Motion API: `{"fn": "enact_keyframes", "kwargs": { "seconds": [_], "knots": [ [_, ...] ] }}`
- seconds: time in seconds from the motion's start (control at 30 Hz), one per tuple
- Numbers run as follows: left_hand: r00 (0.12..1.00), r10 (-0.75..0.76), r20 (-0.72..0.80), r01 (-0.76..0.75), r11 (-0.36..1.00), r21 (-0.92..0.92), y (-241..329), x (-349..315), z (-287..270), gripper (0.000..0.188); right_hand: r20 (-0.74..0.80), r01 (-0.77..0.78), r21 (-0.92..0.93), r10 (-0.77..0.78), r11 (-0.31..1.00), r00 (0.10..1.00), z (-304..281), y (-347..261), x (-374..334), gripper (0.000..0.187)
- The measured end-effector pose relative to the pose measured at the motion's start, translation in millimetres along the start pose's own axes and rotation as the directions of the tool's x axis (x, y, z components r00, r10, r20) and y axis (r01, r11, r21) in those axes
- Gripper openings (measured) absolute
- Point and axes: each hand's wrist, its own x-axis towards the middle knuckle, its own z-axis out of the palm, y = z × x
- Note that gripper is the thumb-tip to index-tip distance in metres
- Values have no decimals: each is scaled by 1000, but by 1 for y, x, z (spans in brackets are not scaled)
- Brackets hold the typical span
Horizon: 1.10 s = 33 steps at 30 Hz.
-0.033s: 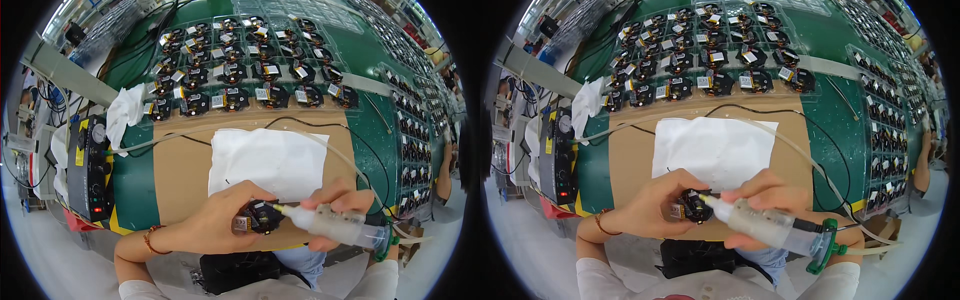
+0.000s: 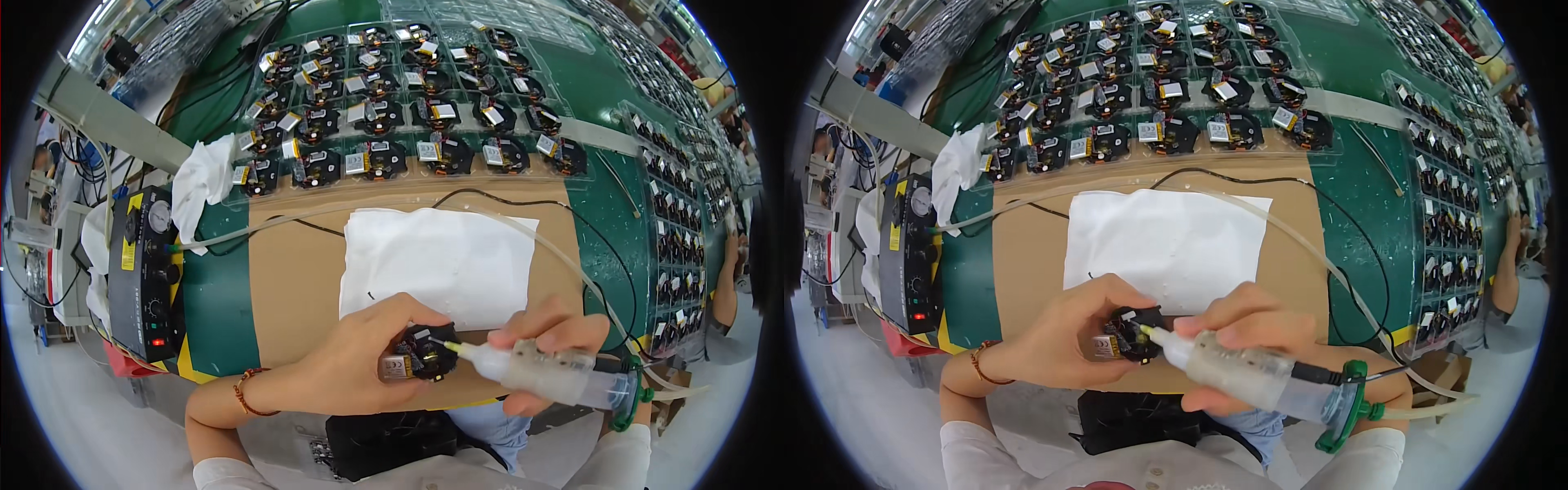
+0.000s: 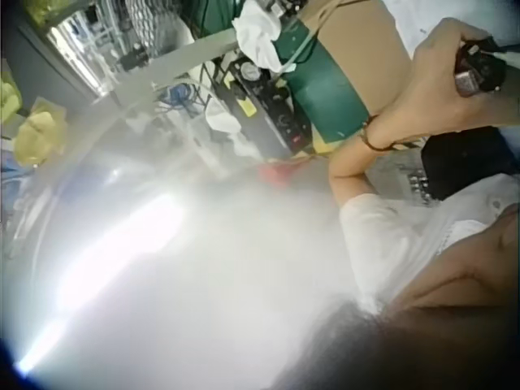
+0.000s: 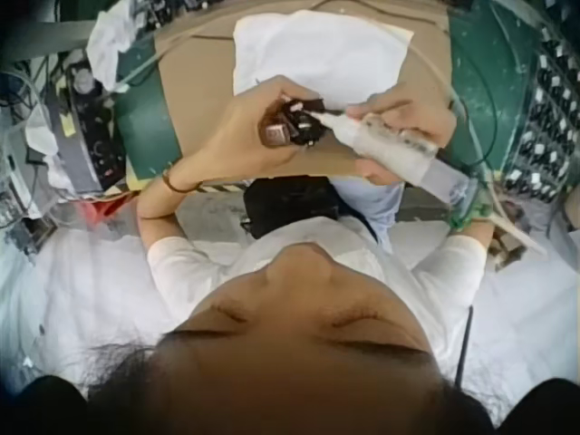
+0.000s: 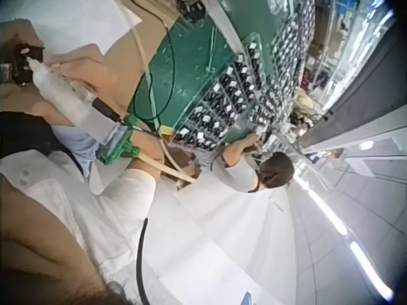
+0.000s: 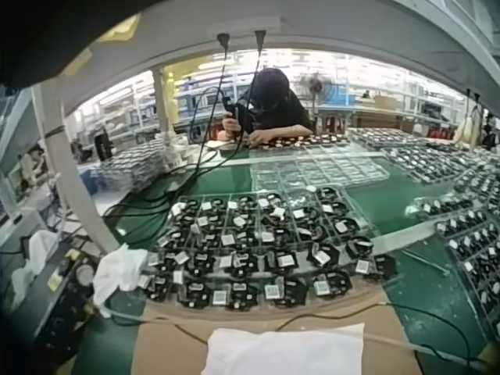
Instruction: Apply adhesive to small electronic components using a manual dispenser.
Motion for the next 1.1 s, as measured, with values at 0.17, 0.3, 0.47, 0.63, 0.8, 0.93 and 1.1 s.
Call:
{"fn": "enact_keyframes", "kwargs": {
  "seconds": [0.17,0.3,0.47,0.63,0.8,0.93,1.1],
  "knots": [
    [996,-31,-80,39,995,97,1,0,2,51,65,-131,52,128,990,990,6,-2,-1,58],
    [993,-83,-80,90,992,88,2,-1,2,51,42,-102,12,101,995,994,12,6,-4,58],
    [997,-39,-69,49,989,143,6,1,4,51,184,-68,-41,75,997,980,8,2,1,64],
    [997,12,-81,6,976,220,4,0,6,52,136,-21,-56,29,998,990,15,8,1,49],
    [993,71,-90,-41,953,300,0,-2,10,56,119,68,-125,-54,990,991,21,10,1,44],
    [990,95,-104,-56,943,328,-1,-2,12,56,139,203,-188,-178,961,974,24,11,1,40],
    [989,88,-119,-44,942,332,0,-2,12,55,161,241,-247,-205,939,965,24,9,-3,38]
  ]
}}
